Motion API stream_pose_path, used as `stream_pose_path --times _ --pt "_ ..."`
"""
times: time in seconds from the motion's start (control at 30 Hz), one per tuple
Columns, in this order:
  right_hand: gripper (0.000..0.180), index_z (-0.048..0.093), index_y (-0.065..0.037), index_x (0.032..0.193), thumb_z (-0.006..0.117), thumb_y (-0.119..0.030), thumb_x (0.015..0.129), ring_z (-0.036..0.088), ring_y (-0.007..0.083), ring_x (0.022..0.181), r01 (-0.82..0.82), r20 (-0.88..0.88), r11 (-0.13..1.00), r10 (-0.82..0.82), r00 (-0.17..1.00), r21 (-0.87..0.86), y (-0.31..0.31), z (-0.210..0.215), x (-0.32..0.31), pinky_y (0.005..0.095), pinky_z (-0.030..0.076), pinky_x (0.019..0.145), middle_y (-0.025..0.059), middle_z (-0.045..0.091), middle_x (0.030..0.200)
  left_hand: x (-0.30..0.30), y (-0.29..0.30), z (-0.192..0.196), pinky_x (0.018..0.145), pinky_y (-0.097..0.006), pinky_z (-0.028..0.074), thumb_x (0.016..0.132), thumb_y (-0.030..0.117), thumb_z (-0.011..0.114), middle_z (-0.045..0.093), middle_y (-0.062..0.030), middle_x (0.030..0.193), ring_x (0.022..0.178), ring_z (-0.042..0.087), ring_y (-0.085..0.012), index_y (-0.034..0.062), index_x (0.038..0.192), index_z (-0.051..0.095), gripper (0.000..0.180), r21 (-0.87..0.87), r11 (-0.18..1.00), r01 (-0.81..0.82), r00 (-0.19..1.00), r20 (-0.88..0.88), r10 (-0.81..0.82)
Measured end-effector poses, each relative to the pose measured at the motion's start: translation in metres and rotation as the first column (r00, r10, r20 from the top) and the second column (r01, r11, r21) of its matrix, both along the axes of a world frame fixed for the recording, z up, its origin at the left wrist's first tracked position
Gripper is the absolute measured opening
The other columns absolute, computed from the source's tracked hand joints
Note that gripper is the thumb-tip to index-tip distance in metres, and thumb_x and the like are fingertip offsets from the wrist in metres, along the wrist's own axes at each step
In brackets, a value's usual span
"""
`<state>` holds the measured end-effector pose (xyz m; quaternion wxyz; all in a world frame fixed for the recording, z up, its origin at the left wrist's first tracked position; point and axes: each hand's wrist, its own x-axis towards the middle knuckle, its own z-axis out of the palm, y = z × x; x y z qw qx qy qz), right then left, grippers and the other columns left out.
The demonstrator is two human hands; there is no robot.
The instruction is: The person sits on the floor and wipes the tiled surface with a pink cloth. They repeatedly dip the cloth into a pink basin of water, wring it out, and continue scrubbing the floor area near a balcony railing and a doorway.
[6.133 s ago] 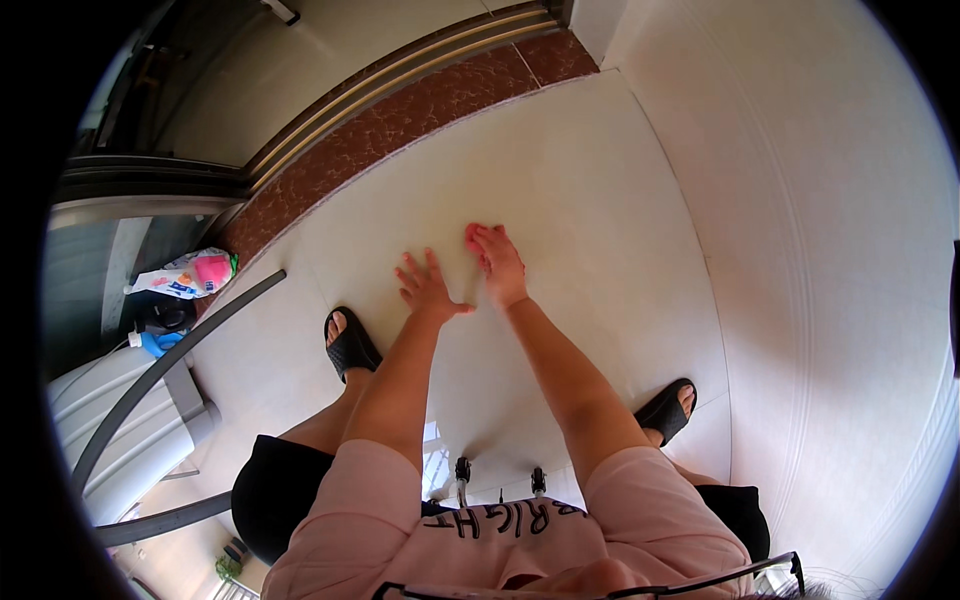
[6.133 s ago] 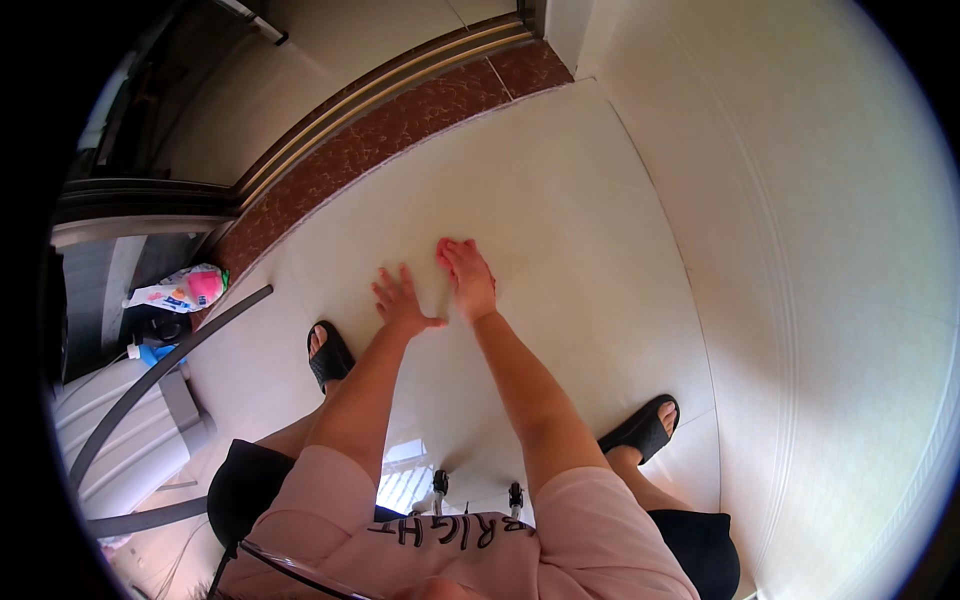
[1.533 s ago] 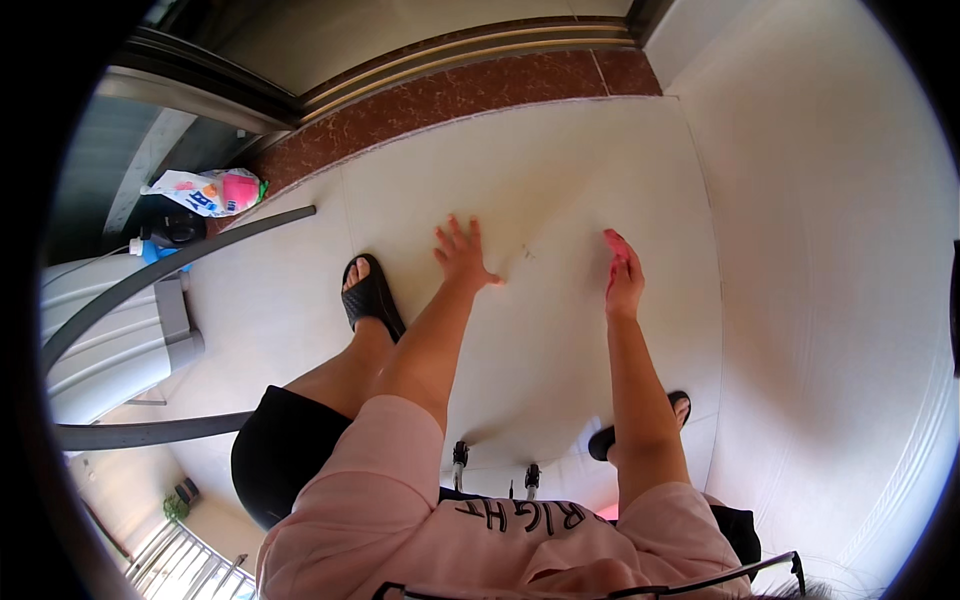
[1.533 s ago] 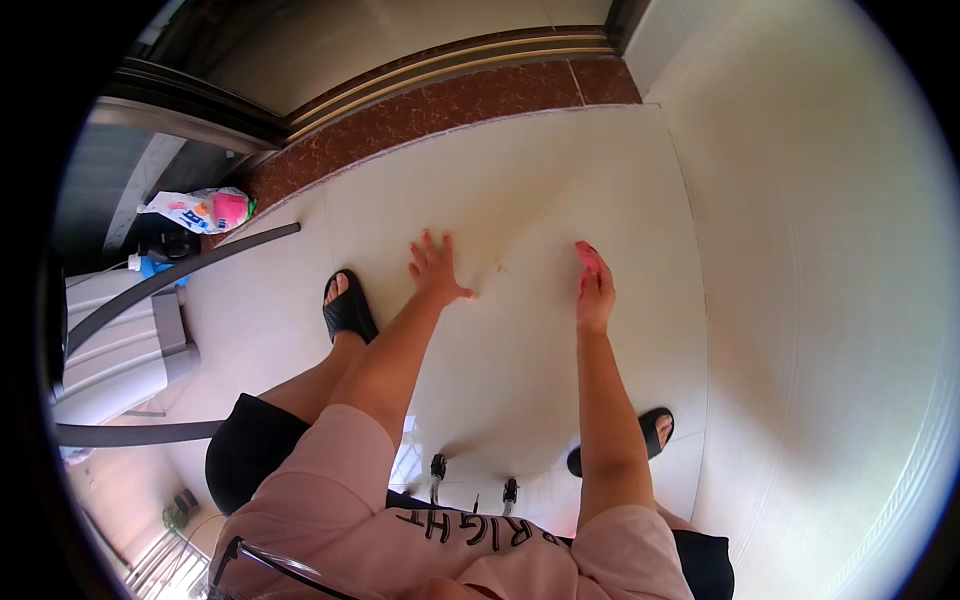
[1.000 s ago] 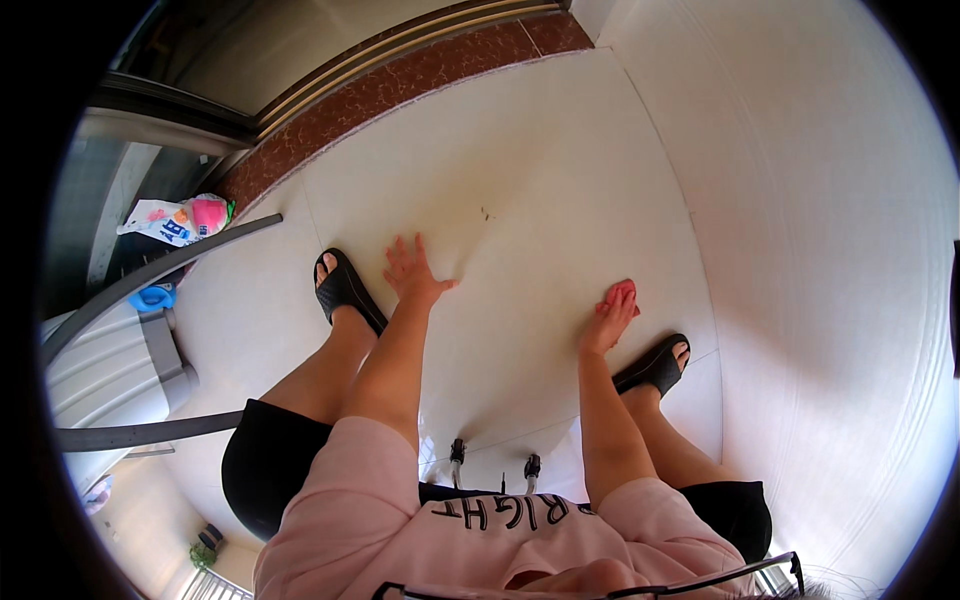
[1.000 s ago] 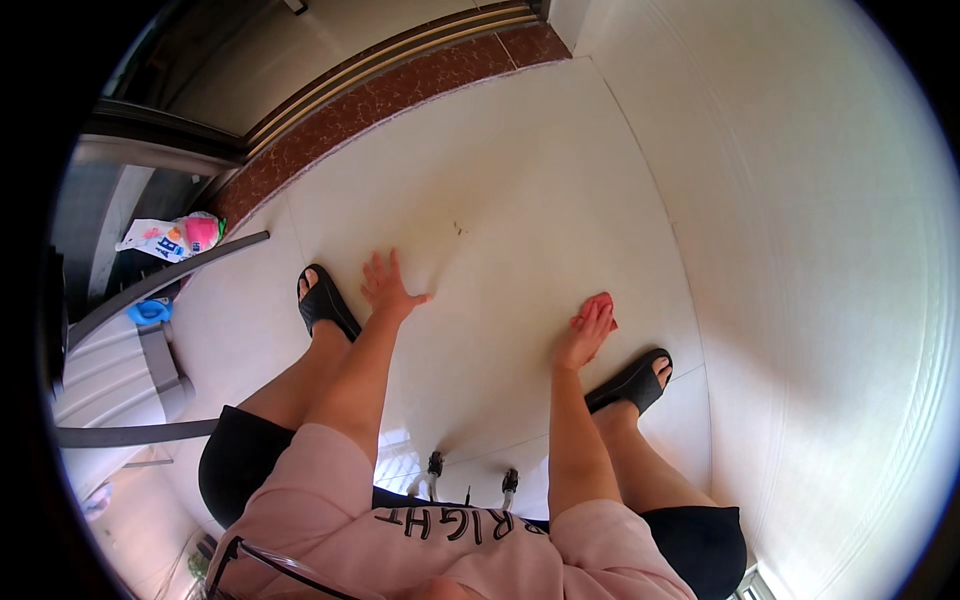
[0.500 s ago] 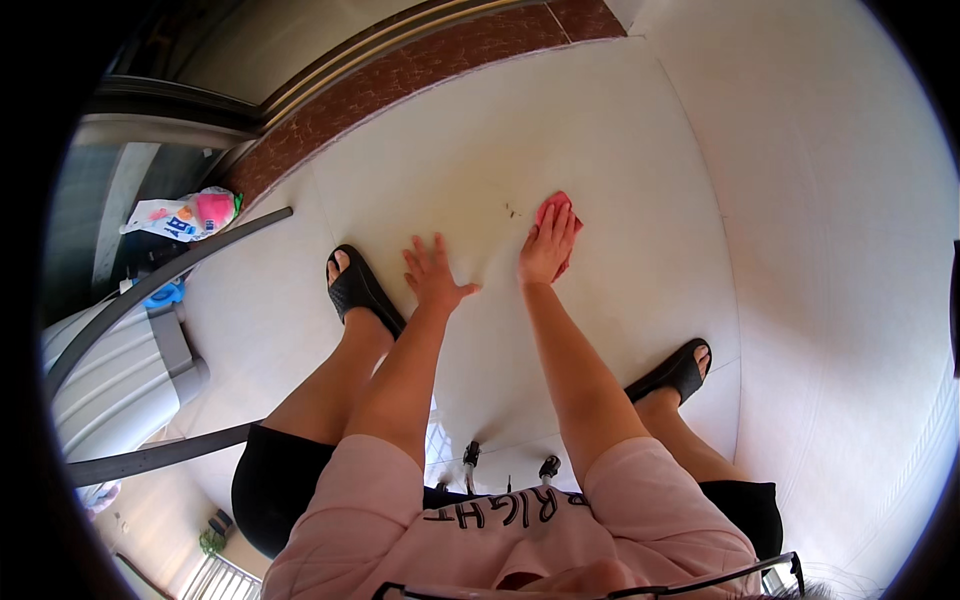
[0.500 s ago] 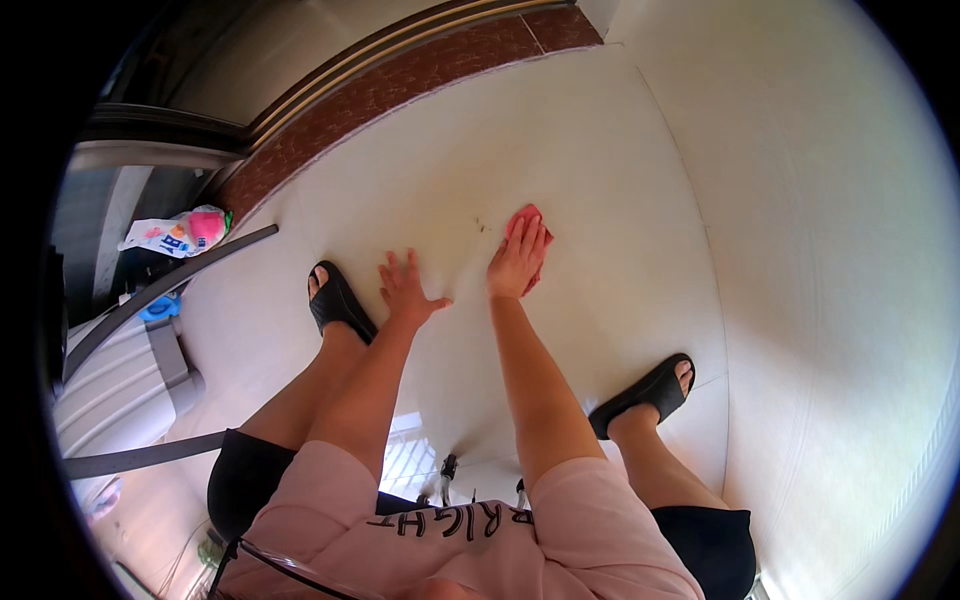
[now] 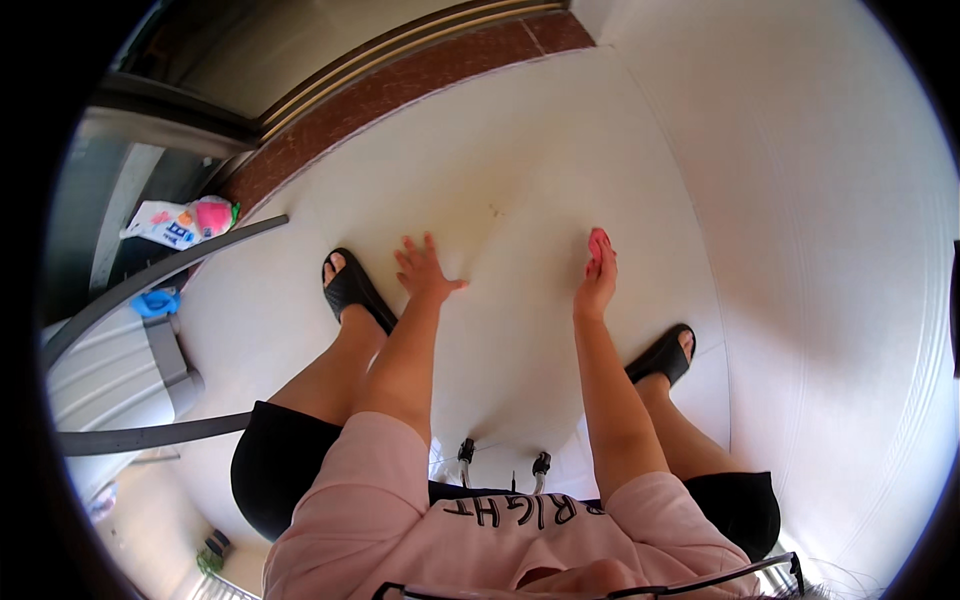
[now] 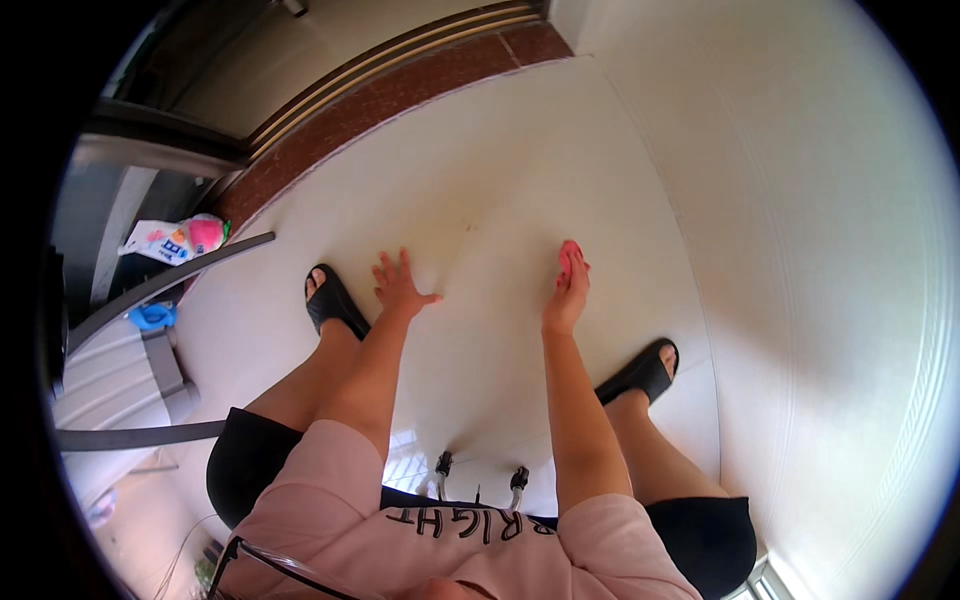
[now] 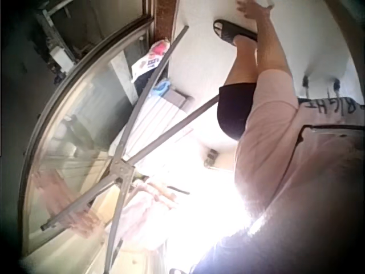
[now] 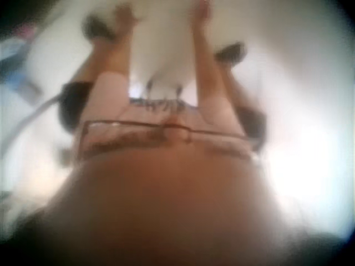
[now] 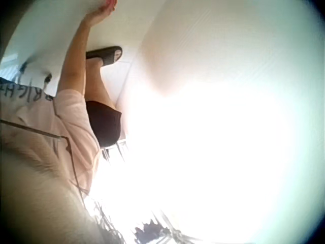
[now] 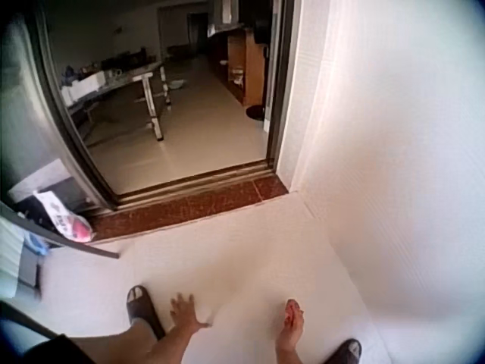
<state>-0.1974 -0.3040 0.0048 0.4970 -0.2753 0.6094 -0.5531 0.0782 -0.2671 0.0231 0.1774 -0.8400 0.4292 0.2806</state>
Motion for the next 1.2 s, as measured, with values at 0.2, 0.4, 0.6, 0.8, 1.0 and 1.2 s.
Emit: stream_pose_path --times 0.2,0.4,0.6,0.8,1.0,1.2 --pt "0.033 0.058 -0.002 0.121 0.044 0.002 0.091 0.048 0.0211 0.118 0.082 -0.747 0.997 -0.043 0.664 0.015 0.087 -0.021 -0.072 0.0245 0.043 0.081 0.0082 0.052 0.132 0.005 0.0 -0.011 0.106 -0.056 0.03 0.057 0.049 0.085 -0.008 -0.0167 0.156 0.142 0.002 -0.0422 0.0272 0.151 -0.001 0.129 -0.049 0.999 -0.011 1.0 0.001 0.011" --pt "0.045 0.053 -0.004 0.126 0.049 0.003 0.083 0.041 0.0321 0.128 0.39 -0.3 0.917 -0.35 0.887 0.083 0.096 -0.057 -0.076 0.0372 0.037 0.1 0.0149 0.045 0.139 0.003 0.003 -0.014 0.107 -0.056 0.03 0.059 0.047 0.085 -0.007 -0.0163 0.156 0.142 0.004 -0.0419 0.0273 0.151 0.001 0.126 -0.091 0.996 0.0 1.0 0.005 0.001" --pt "0.06 0.043 -0.006 0.136 0.057 0.0 0.078 0.033 0.0385 0.133 -0.08 -0.935 0.997 0.035 0.354 0.007 0.079 -0.084 -0.024 0.0505 0.025 0.11 0.0183 0.038 0.144 0.001 0.006 -0.015 0.108 -0.056 0.028 0.057 0.049 0.085 -0.006 -0.0157 0.156 0.142 0.005 -0.0423 0.0281 0.151 0.003 0.126 -0.127 0.992 0.0 1.0 -0.013 -0.001" --pt "0.058 0.04 -0.005 0.138 0.058 -0.004 0.082 0.029 0.0346 0.136 -0.177 -0.934 0.983 0.106 0.342 0.047 0.024 -0.062 0.061 0.0491 0.022 0.111 0.0151 0.032 0.148 -0.001 0.008 -0.014 0.108 -0.056 0.027 0.057 0.05 0.084 -0.007 -0.015 0.156 0.142 0.003 -0.0419 0.0291 0.151 0.003 0.126 -0.121 0.993 -0.012 0.999 -0.031 0.008" --pt "0.05 0.047 -0.004 0.132 0.055 0.0 0.083 0.034 0.0309 0.134 -0.446 -0.915 0.895 0.166 0.369 -0.018 -0.039 -0.061 0.113 0.0421 0.028 0.11 0.0102 0.037 0.145 -0.005 0.001 -0.003 0.107 -0.056 0.029 0.056 0.053 0.083 -0.008 -0.0147 0.156 0.142 0.001 -0.0413 0.0274 0.151 0.001 0.128 -0.079 0.997 0.01 1.0 -0.01 -0.011" --pt "0.041 0.057 -0.003 0.122 0.047 0.009 0.084 0.047 0.0177 0.116 -0.382 -0.29 0.922 0.348 0.891 -0.067 -0.067 -0.026 0.118 0.026 0.042 0.083 0.0027 0.05 0.134 -0.004 -0.007 0.015 0.108 -0.055 0.026 0.061 0.054 0.081 -0.007 -0.0152 0.157 0.143 0.002 -0.0401 0.026 0.151 0.002 0.123 0.013 1.0 0.024 0.997 -0.077 -0.023"
